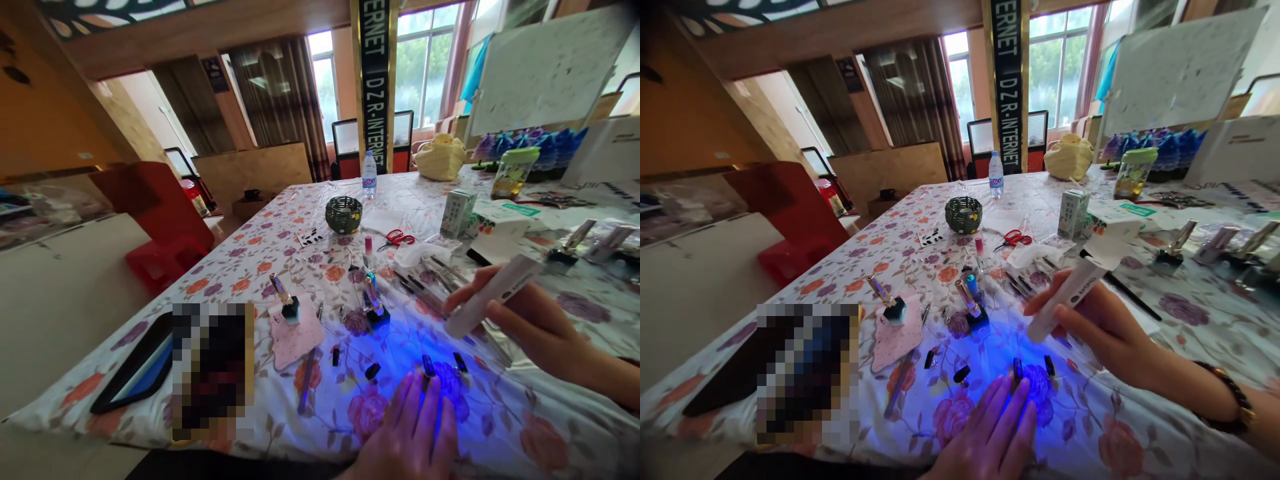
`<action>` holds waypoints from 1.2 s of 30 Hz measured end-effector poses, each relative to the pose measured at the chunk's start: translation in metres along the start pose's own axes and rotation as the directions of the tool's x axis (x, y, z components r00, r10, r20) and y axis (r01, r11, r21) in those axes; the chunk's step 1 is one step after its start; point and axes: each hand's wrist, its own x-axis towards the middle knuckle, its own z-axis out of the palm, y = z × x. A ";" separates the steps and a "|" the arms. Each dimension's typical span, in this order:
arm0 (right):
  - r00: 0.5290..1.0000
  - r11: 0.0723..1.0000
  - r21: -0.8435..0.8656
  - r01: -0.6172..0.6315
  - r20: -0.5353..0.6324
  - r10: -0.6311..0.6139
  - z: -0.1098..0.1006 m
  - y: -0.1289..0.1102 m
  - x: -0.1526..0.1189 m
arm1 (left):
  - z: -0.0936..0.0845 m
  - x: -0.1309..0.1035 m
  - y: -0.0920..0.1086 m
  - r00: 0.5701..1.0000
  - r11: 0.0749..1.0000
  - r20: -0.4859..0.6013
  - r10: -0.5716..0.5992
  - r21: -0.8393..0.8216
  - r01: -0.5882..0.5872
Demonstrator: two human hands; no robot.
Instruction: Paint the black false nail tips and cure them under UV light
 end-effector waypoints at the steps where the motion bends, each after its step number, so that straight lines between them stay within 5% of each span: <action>1: 0.999 1.000 -0.006 -0.023 -0.044 0.023 -0.002 -0.002 -0.004 | 0.000 0.000 0.000 1.000 1.000 -0.002 -0.003 -0.003 0.003; 7: 0.917 0.993 -0.055 -0.103 -0.392 0.074 -0.007 0.005 -0.034 | -0.009 0.003 -0.002 0.996 0.999 0.087 -0.003 -0.043 0.006; 10: 0.886 0.996 -0.020 -0.085 -0.459 0.066 -0.005 0.018 -0.042 | -0.013 0.007 -0.006 0.987 0.999 0.151 0.045 -0.025 -0.042; 25: 0.920 0.992 0.116 -0.058 -0.380 0.098 -0.003 0.029 -0.046 | -0.004 0.001 -0.009 0.987 0.994 0.131 0.090 0.042 -0.096; 36: 0.953 0.998 0.059 -0.011 -0.301 0.029 0.001 0.024 -0.046 | -0.007 -0.003 -0.011 0.968 0.983 0.185 0.170 0.038 -0.180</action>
